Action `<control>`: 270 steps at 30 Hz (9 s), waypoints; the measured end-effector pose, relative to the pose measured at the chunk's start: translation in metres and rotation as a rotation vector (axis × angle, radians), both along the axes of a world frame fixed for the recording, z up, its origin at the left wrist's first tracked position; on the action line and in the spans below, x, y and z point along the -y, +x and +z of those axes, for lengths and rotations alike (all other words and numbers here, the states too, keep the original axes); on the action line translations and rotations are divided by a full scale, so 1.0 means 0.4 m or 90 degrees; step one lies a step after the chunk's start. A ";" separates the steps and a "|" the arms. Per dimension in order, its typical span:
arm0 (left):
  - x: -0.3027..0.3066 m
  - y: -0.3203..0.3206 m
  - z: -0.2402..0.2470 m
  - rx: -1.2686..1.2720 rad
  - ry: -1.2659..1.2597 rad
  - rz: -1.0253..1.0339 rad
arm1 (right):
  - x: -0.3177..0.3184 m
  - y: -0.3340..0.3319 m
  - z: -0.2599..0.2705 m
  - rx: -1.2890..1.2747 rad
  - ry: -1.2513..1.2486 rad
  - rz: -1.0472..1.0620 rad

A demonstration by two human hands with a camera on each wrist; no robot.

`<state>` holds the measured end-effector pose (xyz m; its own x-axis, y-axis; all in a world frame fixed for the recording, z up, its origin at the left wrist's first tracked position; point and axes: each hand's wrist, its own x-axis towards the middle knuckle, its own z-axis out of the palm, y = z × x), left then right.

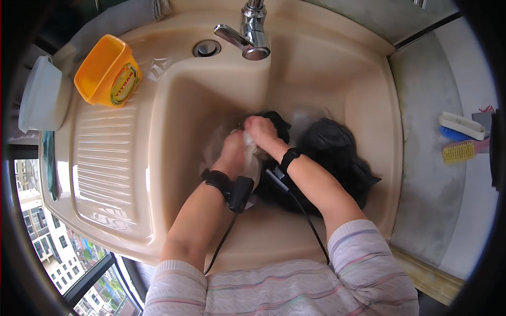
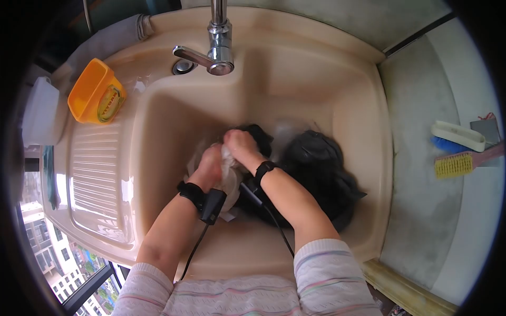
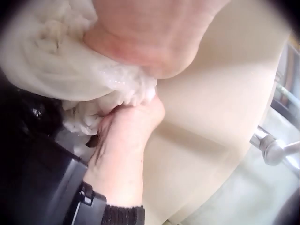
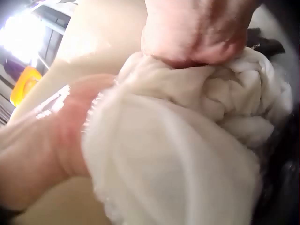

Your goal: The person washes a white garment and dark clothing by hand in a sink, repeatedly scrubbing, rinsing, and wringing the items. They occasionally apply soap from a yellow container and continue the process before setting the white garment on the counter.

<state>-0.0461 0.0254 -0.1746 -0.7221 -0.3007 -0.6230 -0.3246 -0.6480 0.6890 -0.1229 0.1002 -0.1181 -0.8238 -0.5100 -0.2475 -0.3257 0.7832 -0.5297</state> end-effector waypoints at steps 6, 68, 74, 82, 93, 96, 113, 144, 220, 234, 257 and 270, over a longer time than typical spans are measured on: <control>0.057 -0.027 0.071 0.007 0.088 0.020 | -0.102 -0.095 -0.032 -0.051 0.039 -0.016; 0.108 -0.072 0.225 -0.156 0.216 -0.172 | -0.183 -0.135 0.110 0.493 0.013 0.142; 0.061 -0.021 0.035 0.004 -0.124 -0.200 | -0.239 -0.180 -0.160 0.176 -0.244 -0.200; 0.055 -0.019 0.000 0.036 -0.123 -0.191 | -0.260 -0.201 -0.111 0.240 -0.052 -0.162; 0.067 -0.052 0.151 0.038 -0.707 -0.288 | -0.205 -0.158 -0.052 0.104 -0.066 -0.110; 0.108 -0.015 0.111 0.040 -1.123 -0.311 | -0.230 -0.157 -0.057 0.029 -0.017 -0.180; 0.109 -0.041 0.233 0.169 -0.838 -0.620 | -0.293 -0.208 -0.104 0.191 -0.092 -0.176; 0.089 -0.015 0.476 -0.071 -0.916 -0.515 | -0.180 -0.036 0.561 0.239 -0.457 0.122; 0.139 0.059 0.496 -0.078 -0.558 -0.742 | -0.367 -0.144 0.337 0.145 -0.258 -0.164; 0.157 0.003 0.180 0.177 -0.818 -0.710 | -0.079 0.095 0.041 -0.009 0.317 0.235; 0.137 -0.039 0.160 0.258 -0.636 -0.661 | -0.186 -0.006 0.037 0.201 0.128 -0.003; 0.200 -0.013 0.292 0.165 -0.458 -0.611 | -0.246 -0.170 0.163 0.241 -0.158 -0.365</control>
